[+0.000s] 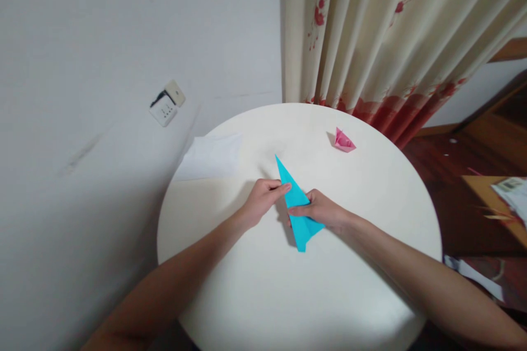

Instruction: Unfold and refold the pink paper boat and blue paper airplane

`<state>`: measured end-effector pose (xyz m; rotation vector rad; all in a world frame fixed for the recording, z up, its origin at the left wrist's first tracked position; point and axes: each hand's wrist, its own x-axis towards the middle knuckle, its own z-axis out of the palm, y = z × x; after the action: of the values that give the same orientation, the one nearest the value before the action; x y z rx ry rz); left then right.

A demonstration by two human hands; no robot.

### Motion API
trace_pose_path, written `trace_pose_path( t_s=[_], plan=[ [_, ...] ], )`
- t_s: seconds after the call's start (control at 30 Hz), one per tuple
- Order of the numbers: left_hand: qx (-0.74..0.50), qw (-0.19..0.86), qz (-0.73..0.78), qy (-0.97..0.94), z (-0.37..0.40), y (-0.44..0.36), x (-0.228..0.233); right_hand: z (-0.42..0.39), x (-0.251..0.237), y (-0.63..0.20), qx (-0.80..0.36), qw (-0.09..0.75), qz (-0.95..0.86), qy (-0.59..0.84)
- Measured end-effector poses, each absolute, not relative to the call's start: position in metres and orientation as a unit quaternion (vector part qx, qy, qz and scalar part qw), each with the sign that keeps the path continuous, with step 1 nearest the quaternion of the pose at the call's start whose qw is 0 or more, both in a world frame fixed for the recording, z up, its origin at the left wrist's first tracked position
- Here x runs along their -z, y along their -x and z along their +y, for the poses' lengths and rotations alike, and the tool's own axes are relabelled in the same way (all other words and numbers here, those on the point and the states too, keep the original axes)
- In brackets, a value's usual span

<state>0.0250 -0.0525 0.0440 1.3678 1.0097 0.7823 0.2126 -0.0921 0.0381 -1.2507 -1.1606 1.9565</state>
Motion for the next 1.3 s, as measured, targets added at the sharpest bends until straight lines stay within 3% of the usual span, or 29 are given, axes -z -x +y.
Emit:
trace_pose_path(
  t_s=[0.2, 0.4, 0.73, 1.0, 1.3],
  plan=[
    [-0.399, 0.559, 0.468, -0.556, -0.039, -0.016, -0.048, -0.094, -0.041, -0.220, -0.723, 0.201, -0.477, 0.458],
    [-0.427, 0.548, 0.470, -0.543, -0.028, -0.008, -0.044, -0.089, -0.049, -0.237, -0.717, 0.186, -0.509, 0.438],
    [-0.292, 0.617, 0.427, -0.594, -0.054, -0.027, -0.044, -0.080, -0.035, -0.229, -0.637, 0.365, -0.508, 0.451],
    [-0.321, 0.632, 0.436, -0.554, -0.054, -0.026, -0.041, -0.085, -0.032, -0.225, -0.635, 0.344, -0.528, 0.447],
    [-0.323, 0.630, 0.434, -0.558, -0.059, -0.029, -0.042, -0.086, -0.030, -0.218, -0.614, 0.384, -0.523, 0.450]
  ],
)
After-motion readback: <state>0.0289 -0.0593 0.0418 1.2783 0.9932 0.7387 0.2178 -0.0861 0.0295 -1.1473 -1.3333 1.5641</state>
